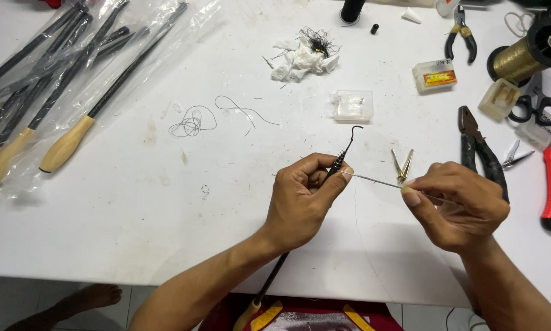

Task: Attaching a guide to a fishing rod tip by wrapping it with thread and using pliers for adjustment.

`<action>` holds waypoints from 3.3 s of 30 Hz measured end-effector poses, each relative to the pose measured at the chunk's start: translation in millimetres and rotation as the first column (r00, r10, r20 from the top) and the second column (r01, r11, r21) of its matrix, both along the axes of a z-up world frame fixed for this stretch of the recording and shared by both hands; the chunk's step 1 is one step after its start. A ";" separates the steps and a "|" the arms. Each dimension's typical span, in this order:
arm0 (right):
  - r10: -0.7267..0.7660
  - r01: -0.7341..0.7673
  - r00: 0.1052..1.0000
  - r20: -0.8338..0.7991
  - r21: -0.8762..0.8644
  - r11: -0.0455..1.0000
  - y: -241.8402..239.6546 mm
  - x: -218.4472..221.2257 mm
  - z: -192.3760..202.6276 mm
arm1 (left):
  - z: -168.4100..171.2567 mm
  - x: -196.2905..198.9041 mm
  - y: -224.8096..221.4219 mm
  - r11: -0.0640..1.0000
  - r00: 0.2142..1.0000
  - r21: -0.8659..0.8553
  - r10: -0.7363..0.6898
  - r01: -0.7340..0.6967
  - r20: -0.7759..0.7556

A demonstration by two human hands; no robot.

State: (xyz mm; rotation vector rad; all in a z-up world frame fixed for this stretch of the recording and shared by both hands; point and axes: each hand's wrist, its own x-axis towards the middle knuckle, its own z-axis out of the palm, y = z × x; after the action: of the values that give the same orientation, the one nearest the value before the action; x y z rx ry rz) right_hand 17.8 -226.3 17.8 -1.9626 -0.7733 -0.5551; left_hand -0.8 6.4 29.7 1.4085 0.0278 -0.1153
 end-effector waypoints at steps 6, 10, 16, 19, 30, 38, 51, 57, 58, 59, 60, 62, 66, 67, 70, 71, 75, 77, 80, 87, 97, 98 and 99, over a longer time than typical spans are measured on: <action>0.000 0.000 1.000 0.003 -0.005 1.000 0.9 0.9 -1.2 | 1.5 0.3 -0.7 1.000 1.000 -0.002 -0.010 0.010 -0.015; 0.013 -0.013 1.000 0.008 -0.012 1.000 0.4 1.8 -2.2 | 1.9 0.3 -0.9 1.000 1.000 0.002 -0.009 0.009 -0.024; 0.005 -0.005 1.000 0.002 -0.017 1.000 2.3 2.9 -1.2 | 1.5 0.2 -0.6 1.000 1.000 0.008 -0.018 0.018 -0.016; -0.003 0.003 1.000 -0.002 -0.025 1.000 0.2 2.2 -2.8 | 2.2 0.6 -0.5 1.000 1.000 0.011 -0.016 0.016 -0.023; 0.006 -0.006 1.000 -0.010 -0.024 1.000 0.2 3.7 -2.4 | 2.9 1.0 -0.6 1.000 0.999 -0.009 -0.020 0.020 -0.033; -0.005 0.005 1.000 0.004 -0.016 1.000 -1.5 5.2 -3.9 | 0.1 0.9 -0.2 1.000 0.999 0.001 -0.030 0.030 -0.013; -0.155 0.155 0.988 0.003 0.045 0.987 -22.0 25.1 -26.9 | 0.6 1.6 -0.6 1.000 0.999 0.016 -0.025 0.026 -0.033; -0.397 0.392 0.888 -0.233 -0.068 0.917 -36.3 55.2 -39.0 | 2.6 2.5 -0.3 0.999 0.998 0.036 -0.021 0.023 -0.062; -0.453 0.438 0.847 -0.277 -0.120 0.891 -38.0 59.6 -40.1 | 1.8 2.7 -0.4 0.999 0.998 0.034 -0.016 0.019 -0.068; -0.508 0.478 0.801 -0.317 -0.173 0.861 -39.8 64.0 -41.3 | 0.9 2.8 -0.3 0.999 0.997 0.033 -0.012 0.014 -0.074; -0.510 0.481 0.800 -0.316 -0.170 0.860 -43.3 68.7 -45.8 | 0.3 3.2 -0.1 0.999 0.997 0.034 -0.014 0.017 -0.071; -0.559 0.501 0.785 -0.266 -0.258 0.826 -50.7 77.7 -54.5 | -1.1 3.9 0.4 1.000 0.998 0.017 -0.017 0.019 -0.063; -0.619 0.530 0.735 -0.275 -0.336 0.778 -59.1 91.6 -67.9 | -2.7 4.3 0.0 1.000 0.998 -0.002 -0.019 0.019 -0.063; -0.631 0.534 0.749 -0.200 -0.381 0.755 -65.2 97.0 -76.6 | -2.9 4.4 -0.2 1.000 0.998 -0.007 -0.024 0.024 -0.063; -0.647 0.535 0.755 -0.110 -0.468 0.703 -74.3 106.5 -89.7 | -4.7 3.2 -1.2 0.999 0.997 -0.015 -0.032 0.031 -0.065; -0.654 0.528 0.751 -0.092 -0.510 0.679 -75.7 109.4 -91.4 | -5.5 3.1 -1.5 0.999 0.997 -0.018 -0.032 0.031 -0.063; -0.667 0.528 0.742 -0.062 -0.558 0.640 -75.2 109.9 -91.0 | -3.2 3.4 -0.9 1.000 0.997 0.001 -0.030 0.030 -0.075; -0.669 0.517 0.737 -0.100 -0.554 0.652 -70.7 106.1 -82.0 | -3.7 3.9 -0.4 0.999 0.998 -0.005 -0.042 0.041 -0.057; -0.623 0.452 0.763 -0.170 -0.549 0.703 -55.5 90.6 -56.9 | 2.9 5.6 1.4 0.998 0.991 -0.004 -0.062 0.062 -0.115; -0.625 -0.013 0.534 -0.570 -0.745 0.667 -11.3 59.6 8.9 | -1.2 10.6 3.1 0.996 0.989 -0.051 -0.078 0.072 -0.128; -0.585 -0.108 0.594 -0.552 -0.776 0.622 -20.2 56.6 -3.5 | -13.8 14.4 2.1 0.991 0.986 -0.089 -0.111 0.100 -0.123; -0.565 -0.085 0.627 -0.536 -0.769 0.634 -23.5 57.0 -8.9 | -14.9 14.6 2.3 0.989 0.986 -0.097 -0.122 0.111 -0.115; -0.564 -0.087 0.628 -0.536 -0.769 0.633 -27.2 57.3 -15.8 | -15.9 14.5 2.1 0.989 0.986 -0.098 -0.121 0.110 -0.115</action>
State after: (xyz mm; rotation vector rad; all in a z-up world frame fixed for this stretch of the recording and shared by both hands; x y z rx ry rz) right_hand 75.1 -253.5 1.9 -2.7869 -0.1141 0.5733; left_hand 13.7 8.5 13.8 1.3104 0.0410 -0.2946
